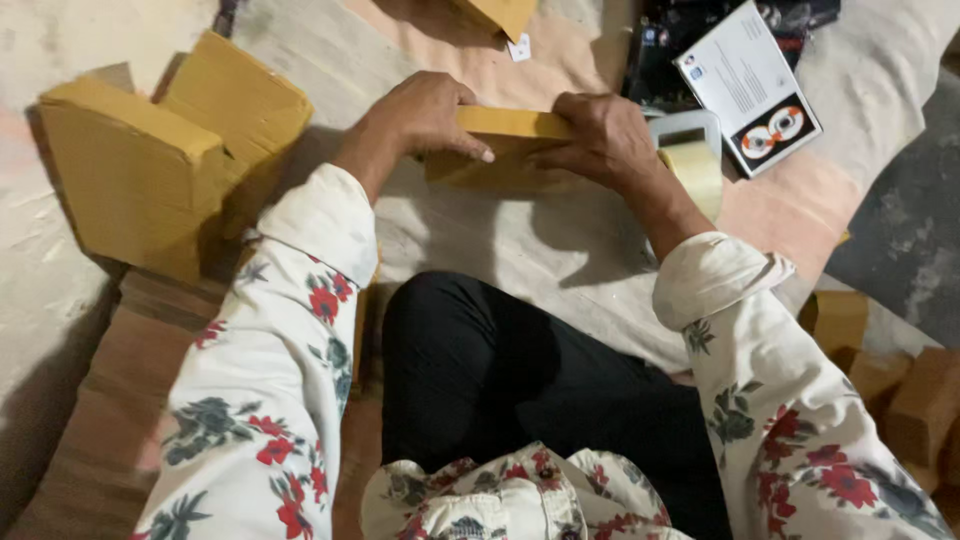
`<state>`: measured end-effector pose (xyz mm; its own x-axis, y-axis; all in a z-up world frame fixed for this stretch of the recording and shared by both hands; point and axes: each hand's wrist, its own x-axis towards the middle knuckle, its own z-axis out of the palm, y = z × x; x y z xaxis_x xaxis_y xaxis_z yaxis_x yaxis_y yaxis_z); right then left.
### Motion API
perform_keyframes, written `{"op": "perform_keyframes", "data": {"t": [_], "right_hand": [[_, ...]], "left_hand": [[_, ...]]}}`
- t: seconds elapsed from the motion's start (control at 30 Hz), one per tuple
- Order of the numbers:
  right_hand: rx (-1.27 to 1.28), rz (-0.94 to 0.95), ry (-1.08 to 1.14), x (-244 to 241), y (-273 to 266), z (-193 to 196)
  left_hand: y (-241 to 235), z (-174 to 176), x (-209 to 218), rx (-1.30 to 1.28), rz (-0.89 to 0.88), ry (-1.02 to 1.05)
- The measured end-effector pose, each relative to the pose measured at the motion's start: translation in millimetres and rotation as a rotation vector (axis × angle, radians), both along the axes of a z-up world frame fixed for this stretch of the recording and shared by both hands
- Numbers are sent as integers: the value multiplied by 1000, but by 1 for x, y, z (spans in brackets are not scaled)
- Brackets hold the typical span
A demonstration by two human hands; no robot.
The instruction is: The person sits on the floor and packs smart watches into small cardboard boxes. They open a product box, place the watch and accessories inside, close the box, and seal it with tape from a dispenser. The process is repeated for multiple units.
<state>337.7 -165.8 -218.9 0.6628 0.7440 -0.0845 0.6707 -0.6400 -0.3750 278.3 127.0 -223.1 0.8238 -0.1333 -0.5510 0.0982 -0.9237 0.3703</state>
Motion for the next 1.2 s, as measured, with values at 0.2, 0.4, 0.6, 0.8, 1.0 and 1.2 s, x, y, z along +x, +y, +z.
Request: {"op": "perform_keyframes", "data": {"t": [0.2,0.4,0.6,0.8,1.0,1.2], "right_hand": [[164,-76,-421,-15,32,-23],[216,-70,-361,-34,90,-61],[109,-245,-161,-27,42,-63],[235,-393,-181,-70,21,-83],[17,-404,-217,-58,36,-84],[14,-305,-76,-50,97,-63]], "left_hand": [[-33,-25,-26,16,151,-609],[-61,-65,-48,83,180,-871],[-59,-58,-53,-12,189,-750],[-56,-54,-59,-37,-4,-854],[-51,-82,-49,-32,69,-730],[-38,-104,-58,-257,311,-808]]}}
